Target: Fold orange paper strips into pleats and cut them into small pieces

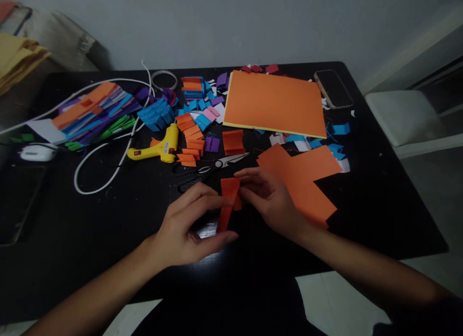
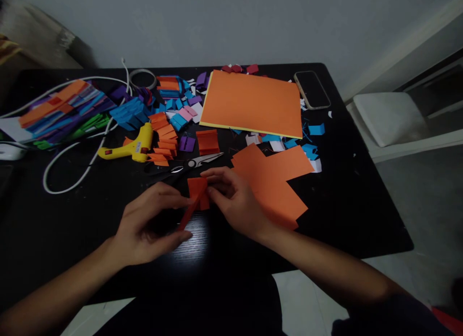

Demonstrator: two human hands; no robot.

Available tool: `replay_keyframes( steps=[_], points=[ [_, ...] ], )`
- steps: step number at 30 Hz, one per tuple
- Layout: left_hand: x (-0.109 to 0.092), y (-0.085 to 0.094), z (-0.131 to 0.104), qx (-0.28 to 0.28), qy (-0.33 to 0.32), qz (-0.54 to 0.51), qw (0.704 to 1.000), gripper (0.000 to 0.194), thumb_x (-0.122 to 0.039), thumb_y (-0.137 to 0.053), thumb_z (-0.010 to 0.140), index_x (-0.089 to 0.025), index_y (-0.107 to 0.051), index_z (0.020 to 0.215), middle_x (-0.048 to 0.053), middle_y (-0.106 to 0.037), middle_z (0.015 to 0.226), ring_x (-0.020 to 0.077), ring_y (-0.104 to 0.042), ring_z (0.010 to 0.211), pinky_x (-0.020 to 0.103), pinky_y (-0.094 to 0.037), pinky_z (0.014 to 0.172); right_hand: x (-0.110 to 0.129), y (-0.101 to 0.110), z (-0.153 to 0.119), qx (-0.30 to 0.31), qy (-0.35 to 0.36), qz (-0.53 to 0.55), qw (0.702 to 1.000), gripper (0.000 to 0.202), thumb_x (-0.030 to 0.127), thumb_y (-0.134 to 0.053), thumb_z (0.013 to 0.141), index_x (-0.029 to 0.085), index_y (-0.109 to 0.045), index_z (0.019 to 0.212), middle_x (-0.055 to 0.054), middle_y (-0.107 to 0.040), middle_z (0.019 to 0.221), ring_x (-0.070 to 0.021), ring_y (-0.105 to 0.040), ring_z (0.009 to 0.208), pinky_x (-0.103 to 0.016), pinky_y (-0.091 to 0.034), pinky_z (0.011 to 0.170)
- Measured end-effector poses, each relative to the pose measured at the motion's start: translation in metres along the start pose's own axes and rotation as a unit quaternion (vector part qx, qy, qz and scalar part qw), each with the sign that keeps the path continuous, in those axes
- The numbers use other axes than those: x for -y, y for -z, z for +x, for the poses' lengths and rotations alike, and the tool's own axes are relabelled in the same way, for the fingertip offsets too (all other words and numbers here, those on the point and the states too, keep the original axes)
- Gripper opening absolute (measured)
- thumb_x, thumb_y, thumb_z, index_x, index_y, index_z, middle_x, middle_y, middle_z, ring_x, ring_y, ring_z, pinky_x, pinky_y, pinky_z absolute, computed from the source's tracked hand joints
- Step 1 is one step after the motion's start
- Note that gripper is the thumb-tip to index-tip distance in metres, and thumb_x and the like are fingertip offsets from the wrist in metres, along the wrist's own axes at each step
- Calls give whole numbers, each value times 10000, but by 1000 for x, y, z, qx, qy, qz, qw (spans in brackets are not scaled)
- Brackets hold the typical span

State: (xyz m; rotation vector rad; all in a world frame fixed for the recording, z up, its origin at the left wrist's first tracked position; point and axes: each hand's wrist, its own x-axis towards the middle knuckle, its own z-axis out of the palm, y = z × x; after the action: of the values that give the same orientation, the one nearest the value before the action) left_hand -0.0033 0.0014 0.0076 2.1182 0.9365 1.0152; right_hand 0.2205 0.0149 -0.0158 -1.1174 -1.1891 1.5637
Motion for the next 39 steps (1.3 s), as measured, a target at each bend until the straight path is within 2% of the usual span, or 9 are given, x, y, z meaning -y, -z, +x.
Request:
replay_keyframes(
  steps=[4,9,14,21,24,27,30,35,39],
  points=[
    [1,1,0,37,-43,15,998,361,-398,-863,876,-211,-767,1170,73,-689,978,211,-705,869,306,-611,700,2,-1,-1,6,12,4,1000,184,215,-740,936,269,-721,1111,-35,-774,1139,-195,-760,1077,-381,-635,993],
    [4,0,-2,40,-41,12,998,315,-338,-846,891,-165,-786,1148,85,-674,981,210,-698,898,320,-623,765,4,-2,-1,6,12,7,1000,179,207,-726,939,263,-683,1102,-30,-760,1096,-185,-753,1065,-363,-617,986],
    [5,-1,-2,42,-22,-15,999,331,-352,-809,916,-223,-793,1221,90,-696,1011,229,-702,912,348,-630,763,5,-1,-2,-4,-3,5,1000,169,220,-748,912,260,-616,1011,-19,-743,1026,-185,-753,1015,-347,-617,930],
    [4,0,-2,33,-10,-6,999,285,-223,-719,965,-228,-781,1243,71,-667,980,196,-694,859,307,-608,708,5,0,-2,-13,19,-10,1000,91,229,-750,905,259,-677,950,-23,-755,1030,-189,-751,1016,-370,-627,972],
    [4,-2,-1,15,10,9,1000,250,-144,-691,976,-200,-769,1207,71,-662,998,176,-687,878,288,-596,739,6,-1,-2,-6,11,-17,1000,31,232,-736,921,257,-747,936,-29,-789,1047,-193,-758,1019,-367,-636,942],
    [5,-3,0,-11,50,19,998,192,-92,-665,989,-182,-748,1137,60,-678,971,162,-675,871,282,-578,764,7,-1,-3,-3,9,-21,1000,90,224,-730,926,261,-812,936,-25,-814,1061,-193,-764,1034,-361,-630,950],
    [7,-4,0,-21,77,19,997,119,-101,-670,996,-186,-722,1060,33,-684,902,150,-658,819,276,-561,746,10,0,-4,0,3,-18,1000,114,230,-731,929,266,-835,958,-22,-828,1054,-198,-768,1028,-369,-623,966],
    [8,-6,-3,-26,115,12,993,48,-154,-695,992,-197,-692,1013,14,-704,874,134,-663,765,258,-555,709,13,-2,-5,-9,-1,-13,1000,55,290,-786,913,257,-814,947,-24,-819,1004,-194,-763,975,-339,-629,898],
    [10,-9,-7,-34,146,-4,989,60,-199,-707,983,-202,-648,988,1,-679,842,126,-657,724,249,-548,671,11,-4,-4,-9,-7,-10,1000,85,313,-826,889,248,-791,933,-25,-803,965,-179,-754,916,-308,-628,834]
  ],
)
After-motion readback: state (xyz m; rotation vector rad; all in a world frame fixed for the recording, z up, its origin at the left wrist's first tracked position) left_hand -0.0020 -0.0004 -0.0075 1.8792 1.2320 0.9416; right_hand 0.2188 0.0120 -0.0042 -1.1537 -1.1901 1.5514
